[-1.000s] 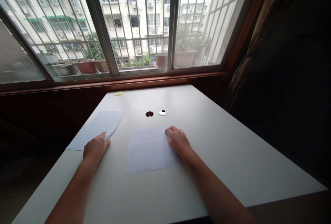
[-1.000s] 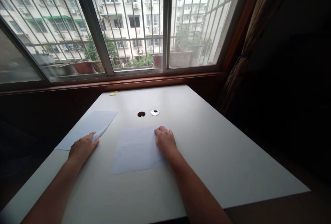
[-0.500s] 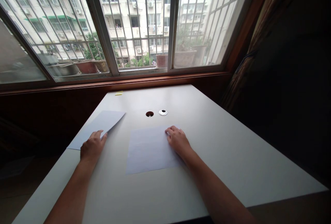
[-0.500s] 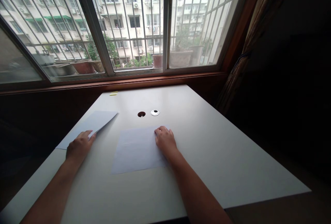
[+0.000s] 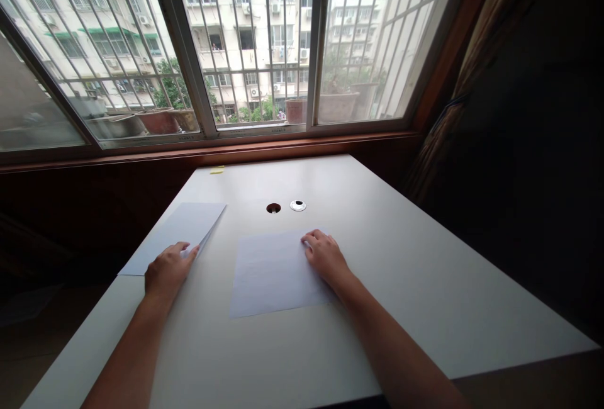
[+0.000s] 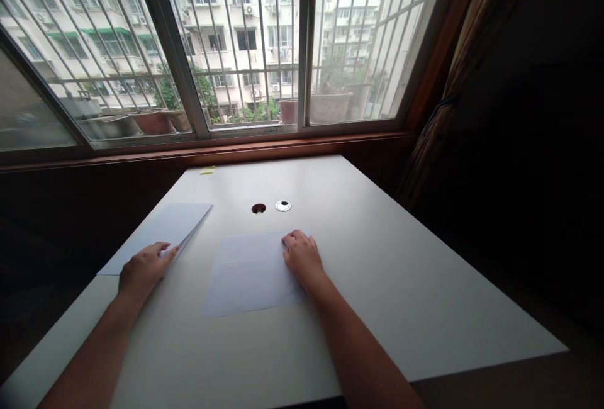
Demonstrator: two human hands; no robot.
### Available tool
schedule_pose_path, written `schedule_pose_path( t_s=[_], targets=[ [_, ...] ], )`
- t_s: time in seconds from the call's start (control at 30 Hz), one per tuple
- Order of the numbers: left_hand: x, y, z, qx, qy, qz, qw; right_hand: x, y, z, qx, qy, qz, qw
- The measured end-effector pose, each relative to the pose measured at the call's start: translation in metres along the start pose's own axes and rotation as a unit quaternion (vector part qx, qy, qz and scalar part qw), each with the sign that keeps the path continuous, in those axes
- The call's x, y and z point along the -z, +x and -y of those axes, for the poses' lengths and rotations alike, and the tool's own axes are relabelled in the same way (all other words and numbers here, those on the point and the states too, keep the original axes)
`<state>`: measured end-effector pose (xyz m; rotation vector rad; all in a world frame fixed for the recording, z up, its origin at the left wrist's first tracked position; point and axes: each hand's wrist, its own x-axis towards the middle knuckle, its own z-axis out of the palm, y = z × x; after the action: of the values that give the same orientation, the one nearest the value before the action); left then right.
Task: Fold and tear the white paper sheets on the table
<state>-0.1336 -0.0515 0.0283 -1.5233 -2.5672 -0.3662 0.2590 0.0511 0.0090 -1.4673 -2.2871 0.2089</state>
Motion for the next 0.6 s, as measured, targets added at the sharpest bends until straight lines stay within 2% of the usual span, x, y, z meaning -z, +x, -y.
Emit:
schedule_pose_path(
  t_s=[0.33, 0.5, 0.6],
  targets=[
    [0.001, -0.002, 0.002, 0.000, -0.002, -0.020, 1.000, -0.001, -0.001, -0.001, 0.000, 0.004, -0.005, 1.000],
    [0.005, -0.009, -0.003, -0.012, 0.008, -0.110, 0.994, -0.005, -0.001, -0.003, -0.007, -0.003, -0.001, 1.000],
    [0.009, -0.013, -0.007, -0.042, -0.027, -0.169, 0.984, -0.009, -0.001, -0.006, -0.012, -0.006, -0.007, 1.000]
  ],
)
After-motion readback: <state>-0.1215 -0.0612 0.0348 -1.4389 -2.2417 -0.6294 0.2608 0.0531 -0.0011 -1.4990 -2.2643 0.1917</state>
